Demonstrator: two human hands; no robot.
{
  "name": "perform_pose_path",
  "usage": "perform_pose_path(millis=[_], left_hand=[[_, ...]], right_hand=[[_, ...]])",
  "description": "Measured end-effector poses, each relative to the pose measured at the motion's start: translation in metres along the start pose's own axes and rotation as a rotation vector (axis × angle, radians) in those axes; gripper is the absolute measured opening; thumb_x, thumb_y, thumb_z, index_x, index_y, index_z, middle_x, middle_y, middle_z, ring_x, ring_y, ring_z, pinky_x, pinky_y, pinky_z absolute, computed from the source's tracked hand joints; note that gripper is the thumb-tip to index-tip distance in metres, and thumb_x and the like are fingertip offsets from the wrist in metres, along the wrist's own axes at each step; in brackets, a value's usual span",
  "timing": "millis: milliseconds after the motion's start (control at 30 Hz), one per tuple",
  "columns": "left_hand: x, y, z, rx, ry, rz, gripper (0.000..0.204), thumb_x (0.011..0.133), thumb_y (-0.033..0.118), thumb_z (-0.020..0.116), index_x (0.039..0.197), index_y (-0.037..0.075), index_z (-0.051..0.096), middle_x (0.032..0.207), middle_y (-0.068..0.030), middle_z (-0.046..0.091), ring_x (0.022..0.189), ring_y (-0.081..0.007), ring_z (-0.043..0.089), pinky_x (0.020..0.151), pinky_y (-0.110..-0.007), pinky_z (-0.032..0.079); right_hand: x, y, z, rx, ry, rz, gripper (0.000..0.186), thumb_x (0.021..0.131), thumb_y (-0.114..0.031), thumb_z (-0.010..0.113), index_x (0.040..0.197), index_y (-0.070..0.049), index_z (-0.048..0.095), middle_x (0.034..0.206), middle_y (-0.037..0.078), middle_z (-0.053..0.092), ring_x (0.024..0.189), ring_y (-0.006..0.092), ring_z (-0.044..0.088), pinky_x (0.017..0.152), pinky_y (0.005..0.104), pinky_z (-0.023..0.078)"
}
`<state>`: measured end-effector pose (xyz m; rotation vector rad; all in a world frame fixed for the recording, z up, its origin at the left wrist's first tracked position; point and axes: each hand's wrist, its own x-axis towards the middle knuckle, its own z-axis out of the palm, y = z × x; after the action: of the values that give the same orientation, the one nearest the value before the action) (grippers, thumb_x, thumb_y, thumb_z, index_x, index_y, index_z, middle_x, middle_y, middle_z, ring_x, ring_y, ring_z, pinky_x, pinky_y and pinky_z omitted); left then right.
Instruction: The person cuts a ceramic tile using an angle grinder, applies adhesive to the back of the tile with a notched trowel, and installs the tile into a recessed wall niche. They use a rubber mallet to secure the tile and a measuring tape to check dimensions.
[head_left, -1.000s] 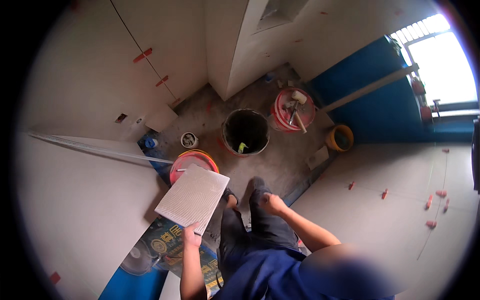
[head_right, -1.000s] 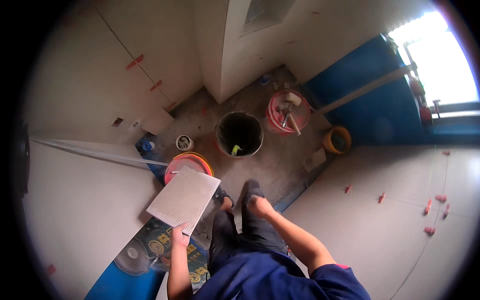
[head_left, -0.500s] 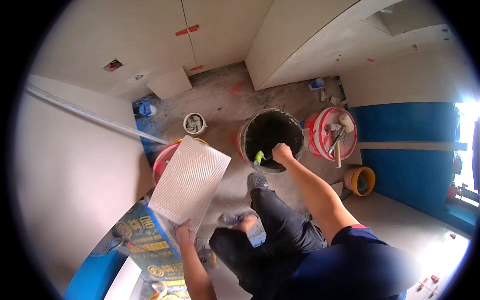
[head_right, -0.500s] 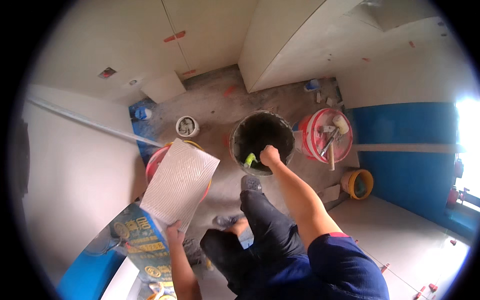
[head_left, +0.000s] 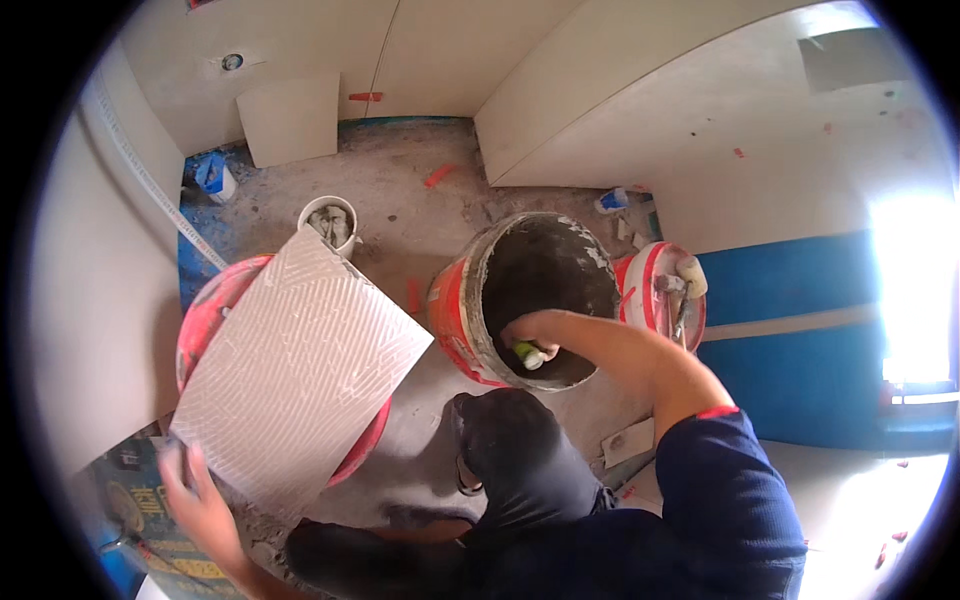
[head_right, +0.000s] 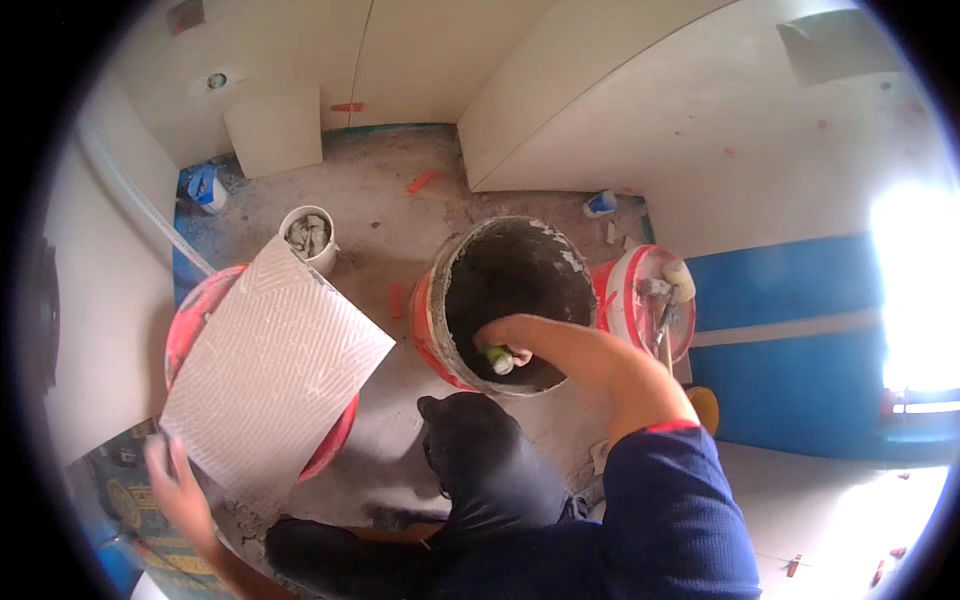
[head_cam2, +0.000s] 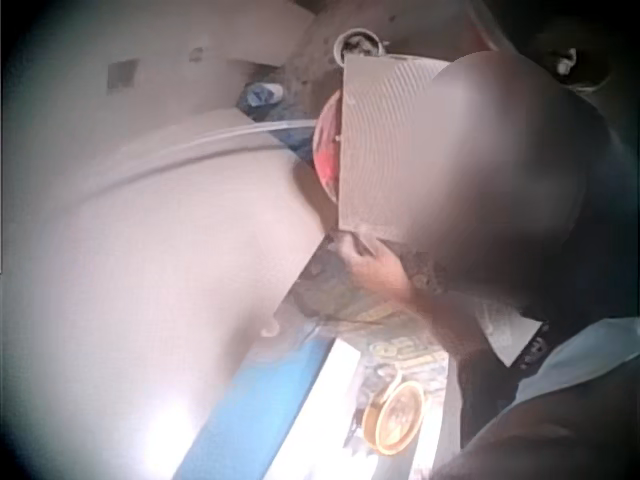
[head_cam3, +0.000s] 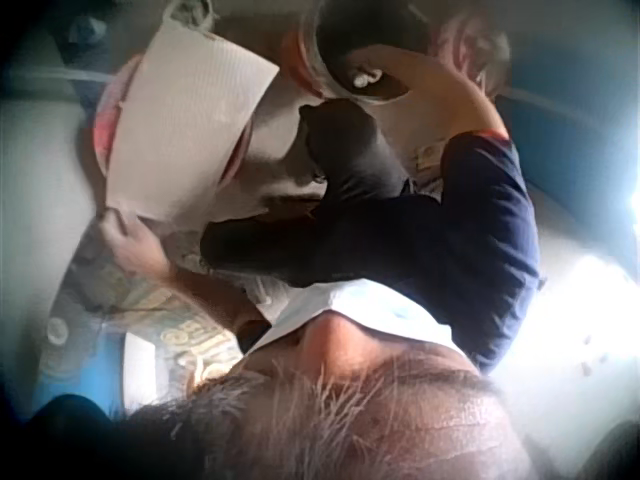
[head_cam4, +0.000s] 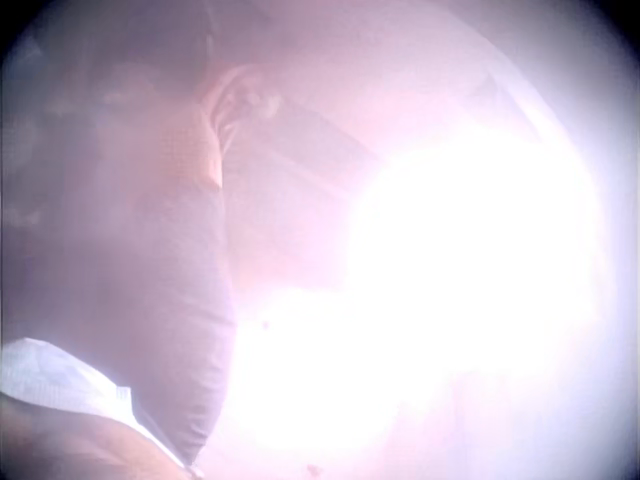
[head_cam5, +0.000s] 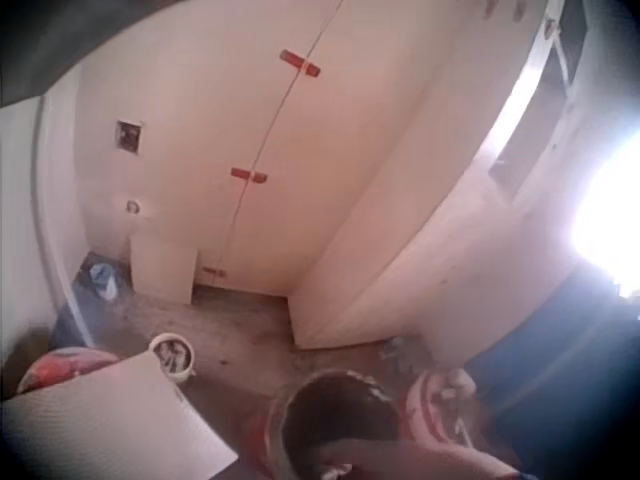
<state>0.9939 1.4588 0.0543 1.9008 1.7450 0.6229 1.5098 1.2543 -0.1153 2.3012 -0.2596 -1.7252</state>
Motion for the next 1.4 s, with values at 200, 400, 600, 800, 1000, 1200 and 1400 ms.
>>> perform_pose_path(millis=[200,400,600,800,1000,1200,1400], left_hand=[[0.066,-0.001,0.105,0.432,0.069,0.363,0.063,0.100,0.048,0.050,0.144,0.004,0.042,0.146,-0.0231,0.044,0.134,-0.0394,0.043,0.110,-0.048,0.035],[0.064,-0.001,0.108,0.492,0.094,0.368,0.067,0.101,0.053,0.044,0.146,0.002,0.040,0.148,-0.0241,0.042,0.136,-0.0389,0.042,0.111,-0.049,0.035],[0.063,-0.003,0.110,0.453,0.111,0.371,0.063,0.101,0.049,0.045,0.144,0.002,0.041,0.147,-0.0242,0.044,0.136,-0.0390,0.042,0.111,-0.049,0.035],[0.061,0.003,0.108,0.477,0.124,0.345,0.062,0.100,0.047,0.048,0.144,0.003,0.041,0.146,-0.0241,0.044,0.135,-0.0395,0.043,0.111,-0.049,0.035],[0.061,-0.001,0.113,0.471,0.176,0.330,0.061,0.099,0.044,0.051,0.144,0.004,0.042,0.147,-0.0234,0.044,0.135,-0.0398,0.043,0.111,-0.049,0.035],[0.062,0.001,0.111,0.520,0.124,0.328,0.057,0.101,0.041,0.050,0.144,0.004,0.042,0.148,-0.0230,0.042,0.136,-0.0406,0.041,0.111,-0.049,0.034],[0.065,-0.001,0.109,0.552,0.088,0.351,0.055,0.102,0.038,0.047,0.144,0.004,0.042,0.149,-0.0242,0.041,0.136,-0.0420,0.040,0.112,-0.050,0.033]], right_hand=[[-0.016,0.020,-0.066,-0.407,-0.286,-0.175,0.008,0.081,-0.017,0.056,0.081,-0.011,0.060,0.064,0.005,0.055,0.056,0.0192,0.055,0.055,0.0381,0.051],[-0.090,0.031,-0.084,-1.302,0.312,-0.220,0.018,0.075,-0.020,0.070,0.090,-0.010,0.070,0.089,0.011,0.067,0.081,0.0227,0.066,0.066,0.0437,0.054],[-0.042,0.045,-0.053,-1.527,1.045,-0.284,0.038,0.075,-0.022,0.079,0.110,-0.007,0.075,0.120,0.012,0.070,0.110,0.0308,0.067,0.081,0.0471,0.056],[-0.032,0.012,-0.058,-1.319,0.528,-0.340,0.016,0.079,-0.013,0.072,0.095,-0.014,0.075,0.099,0.005,0.071,0.089,0.0210,0.069,0.066,0.0391,0.056],[-0.007,0.023,-0.066,-0.537,0.213,-0.345,0.005,0.077,-0.006,0.072,0.078,-0.008,0.068,0.076,0.008,0.063,0.066,0.0209,0.062,0.052,0.0371,0.049],[0.040,0.040,-0.046,0.269,0.115,-0.301,0.013,0.075,0.001,0.073,0.067,-0.004,0.064,0.061,0.009,0.057,0.050,0.0205,0.057,0.042,0.0340,0.043],[0.056,0.035,-0.040,-0.818,0.270,-0.480,0.018,0.080,-0.011,0.068,0.093,0.000,0.074,0.086,0.018,0.072,0.078,0.0261,0.072,0.068,0.0370,0.058]])
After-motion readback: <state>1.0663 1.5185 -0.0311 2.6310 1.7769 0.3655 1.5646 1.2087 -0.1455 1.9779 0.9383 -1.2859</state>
